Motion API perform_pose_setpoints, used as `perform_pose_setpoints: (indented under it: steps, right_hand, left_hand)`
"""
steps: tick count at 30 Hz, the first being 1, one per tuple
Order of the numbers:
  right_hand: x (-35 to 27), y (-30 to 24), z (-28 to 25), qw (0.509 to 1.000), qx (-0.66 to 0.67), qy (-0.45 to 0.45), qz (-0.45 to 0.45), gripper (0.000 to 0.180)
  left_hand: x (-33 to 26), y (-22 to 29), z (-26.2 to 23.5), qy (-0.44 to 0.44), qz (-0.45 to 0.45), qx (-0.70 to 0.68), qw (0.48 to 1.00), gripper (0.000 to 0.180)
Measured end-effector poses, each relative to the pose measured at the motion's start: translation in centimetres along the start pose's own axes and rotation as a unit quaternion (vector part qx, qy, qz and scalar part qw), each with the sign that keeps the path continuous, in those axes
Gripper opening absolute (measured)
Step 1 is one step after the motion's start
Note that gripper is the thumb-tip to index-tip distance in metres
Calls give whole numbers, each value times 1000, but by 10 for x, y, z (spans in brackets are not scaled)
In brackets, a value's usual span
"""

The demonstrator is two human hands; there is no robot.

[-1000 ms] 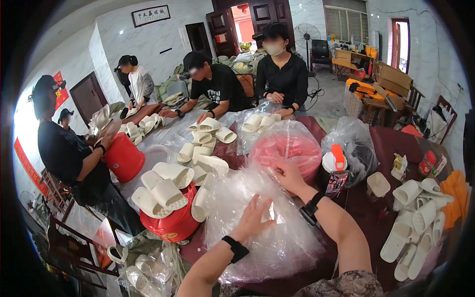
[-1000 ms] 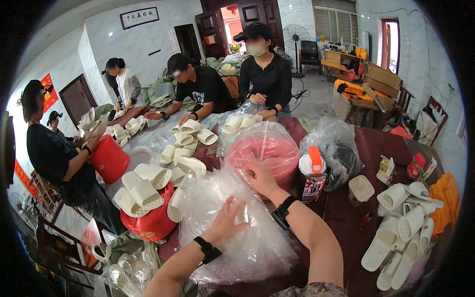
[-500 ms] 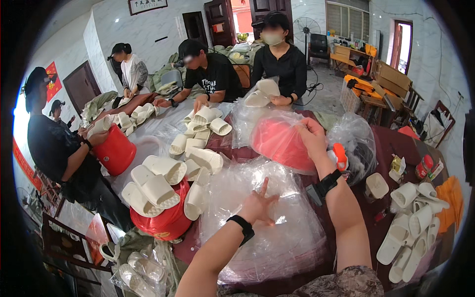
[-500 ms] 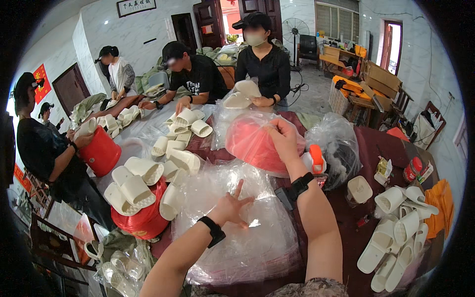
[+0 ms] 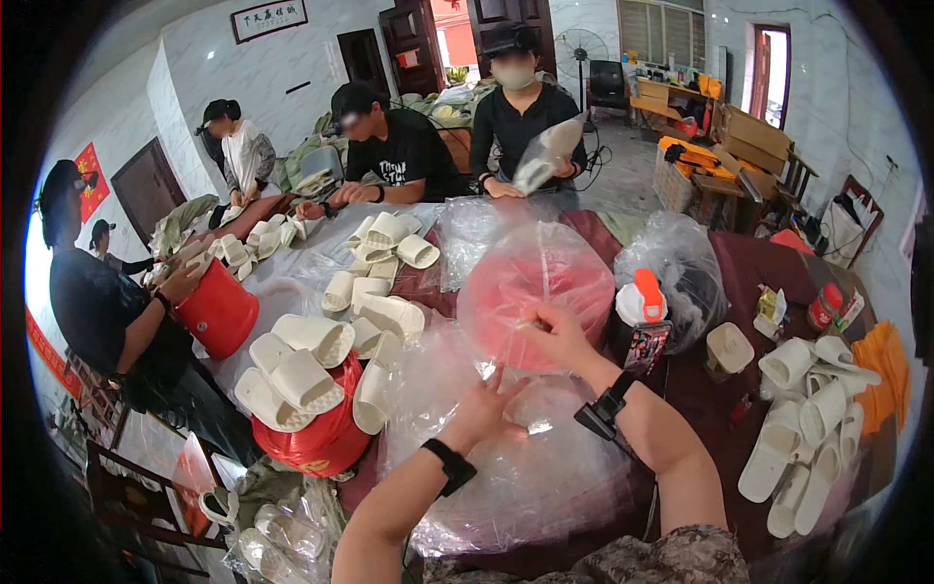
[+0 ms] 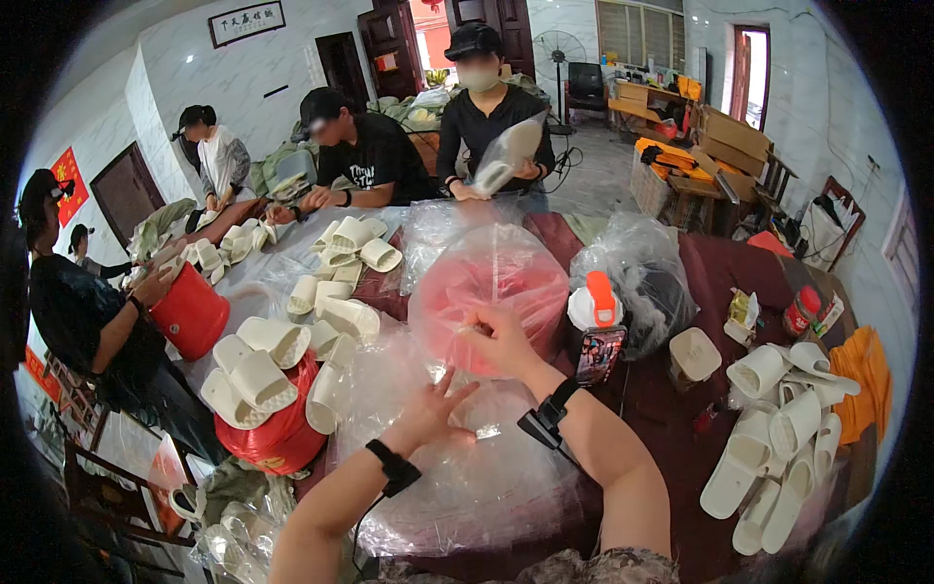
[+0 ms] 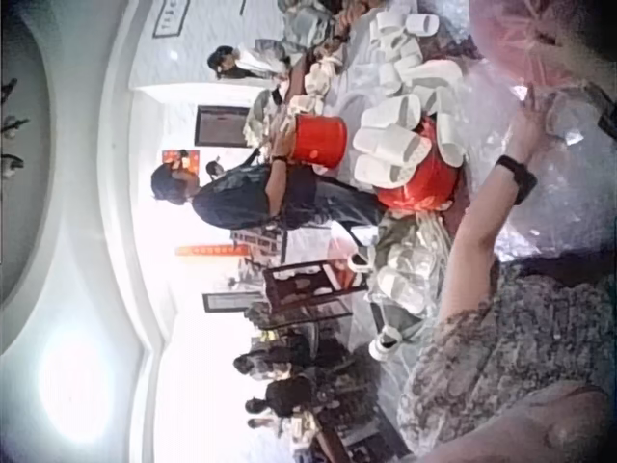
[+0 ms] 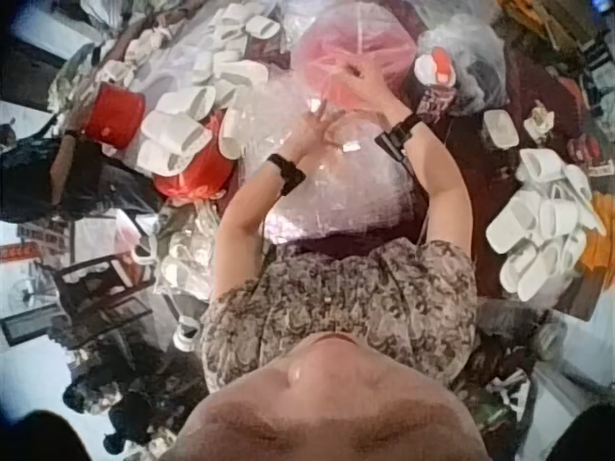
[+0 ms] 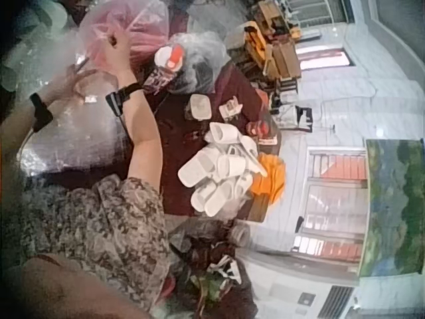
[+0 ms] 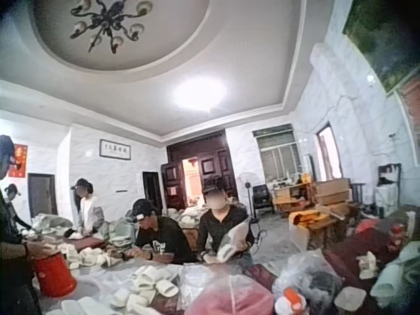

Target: Packaging pairs of white slide-on shoes into clear plastic bags.

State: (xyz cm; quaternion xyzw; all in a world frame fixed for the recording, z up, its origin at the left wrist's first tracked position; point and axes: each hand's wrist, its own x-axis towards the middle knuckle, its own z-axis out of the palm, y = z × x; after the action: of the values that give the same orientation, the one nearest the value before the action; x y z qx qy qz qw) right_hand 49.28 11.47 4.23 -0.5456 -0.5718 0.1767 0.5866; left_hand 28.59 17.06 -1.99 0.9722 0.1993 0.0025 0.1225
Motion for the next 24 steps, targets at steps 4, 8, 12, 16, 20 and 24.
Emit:
perform_pose_setpoints:
  steps: [4,8,12,16,20,24]
  right_hand:
    - [-23,1,12,999,-30,-27,-27,13]
    - [-36,-12,1,992,-103,-73,4,23]
    - [-84,-55,10,911,-373,-14,-175,55]
    - [-167,-97,37,892,-380,-220,-107,72]
    - [-232,-88,48,831,-446,-328,-55,72]
    - [-245,-91,47,849,-430,-292,-91,72]
  left_hand:
    - [-27,3,15,76,-2,-26,997,89]
    - [-61,7,-7,79,-25,-36,996,80]
    - [-138,32,-33,162,-143,86,973,72]
    - [-186,38,19,169,-167,81,968,73]
    - [-194,39,56,198,-164,50,965,76]
    - [-204,41,46,227,-171,27,958,72]
